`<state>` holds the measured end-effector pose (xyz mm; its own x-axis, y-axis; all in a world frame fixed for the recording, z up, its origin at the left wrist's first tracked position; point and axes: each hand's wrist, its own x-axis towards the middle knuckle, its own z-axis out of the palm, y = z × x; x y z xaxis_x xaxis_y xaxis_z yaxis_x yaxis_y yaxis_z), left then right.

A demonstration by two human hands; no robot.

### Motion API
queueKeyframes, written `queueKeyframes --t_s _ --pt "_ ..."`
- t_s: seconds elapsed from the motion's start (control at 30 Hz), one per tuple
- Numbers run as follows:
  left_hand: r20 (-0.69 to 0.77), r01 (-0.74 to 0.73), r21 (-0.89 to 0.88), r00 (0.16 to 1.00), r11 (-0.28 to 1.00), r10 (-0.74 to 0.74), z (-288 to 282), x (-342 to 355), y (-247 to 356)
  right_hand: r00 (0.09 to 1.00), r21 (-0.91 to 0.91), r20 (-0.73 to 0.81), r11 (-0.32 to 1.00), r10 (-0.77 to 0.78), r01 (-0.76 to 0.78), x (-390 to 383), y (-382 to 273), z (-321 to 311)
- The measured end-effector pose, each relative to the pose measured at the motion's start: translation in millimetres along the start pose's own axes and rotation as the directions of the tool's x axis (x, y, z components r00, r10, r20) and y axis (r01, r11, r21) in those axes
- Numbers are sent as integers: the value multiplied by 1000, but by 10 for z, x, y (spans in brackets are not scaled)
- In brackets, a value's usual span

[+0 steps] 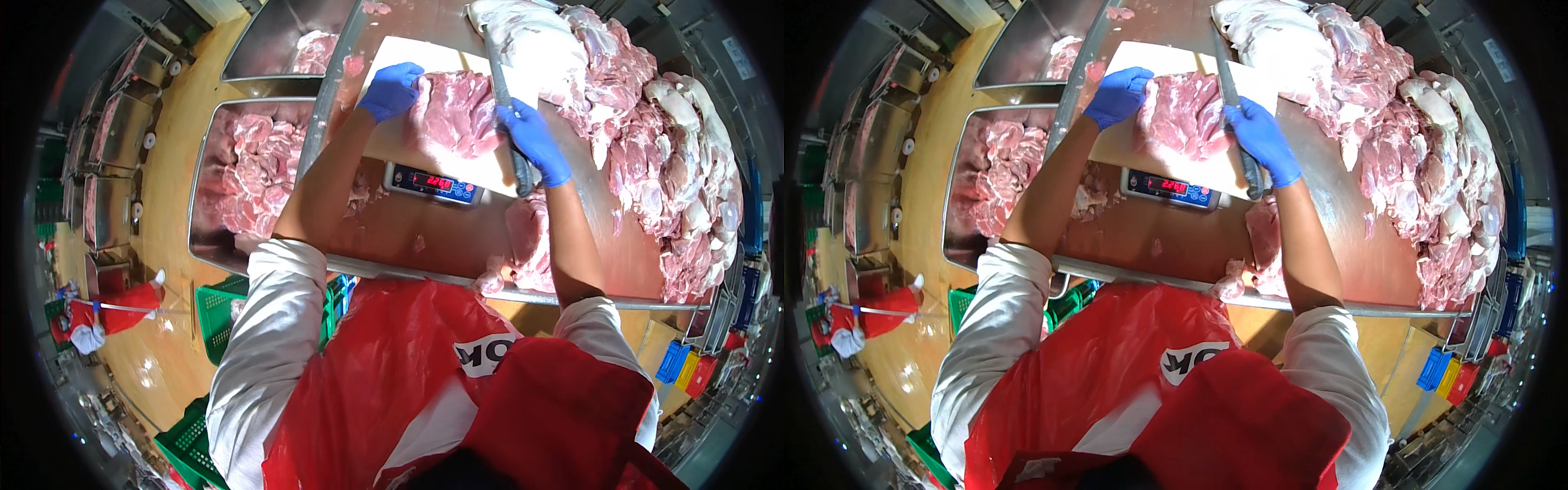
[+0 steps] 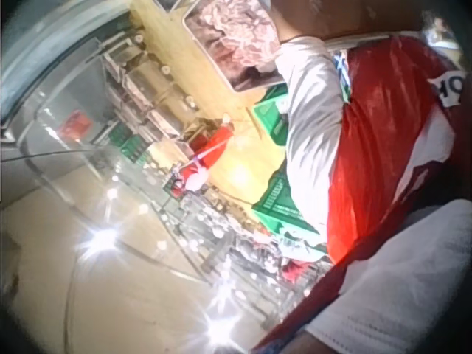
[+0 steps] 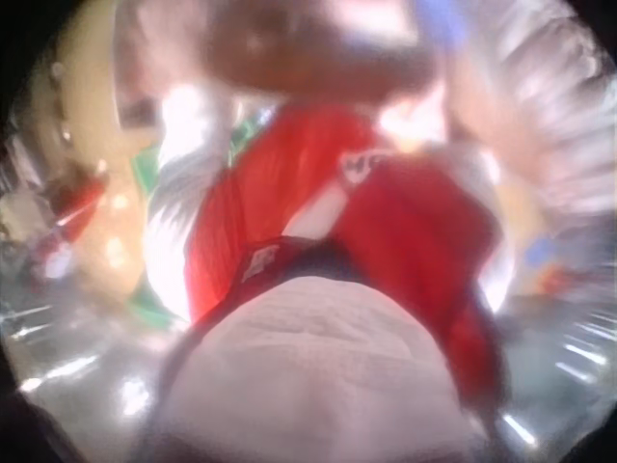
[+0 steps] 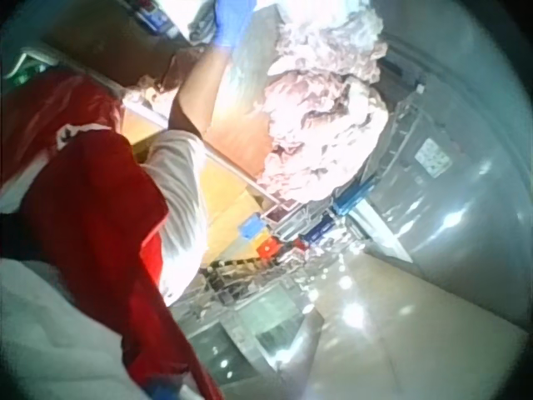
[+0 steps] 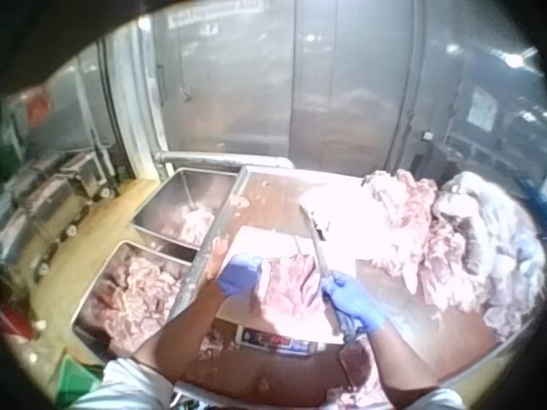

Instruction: The person cuts raw meat into smaller pieces using a knife on a cutting board. They repeatedly trim and separate portions, placing the cut pieces into a metal tray. The person also uses a digital scale to weigh portions during the process.

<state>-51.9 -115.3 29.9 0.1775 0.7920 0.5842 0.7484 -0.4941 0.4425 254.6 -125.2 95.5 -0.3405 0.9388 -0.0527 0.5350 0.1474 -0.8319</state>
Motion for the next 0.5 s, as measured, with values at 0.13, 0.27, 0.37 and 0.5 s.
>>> queueKeyframes --t_s 0.13,0.27,0.37,0.5 --pt "-120 444 -208 873 872 -473 -237 -530 685 973 -336 -161 936 -163 101 -256 -284 -136" --pt "-199 542 -114 808 832 -554 -58 -928 1166 973 -421 95 877 -213 233 -516 -511 579" --pt "-119 723 -215 648 657 -752 -88 -789 1310 923 -467 200 796 -330 385 -421 -629 968" --pt "-197 678 -142 695 721 -692 90 -931 1162 905 -565 250 707 -344 425 -227 -557 1112"
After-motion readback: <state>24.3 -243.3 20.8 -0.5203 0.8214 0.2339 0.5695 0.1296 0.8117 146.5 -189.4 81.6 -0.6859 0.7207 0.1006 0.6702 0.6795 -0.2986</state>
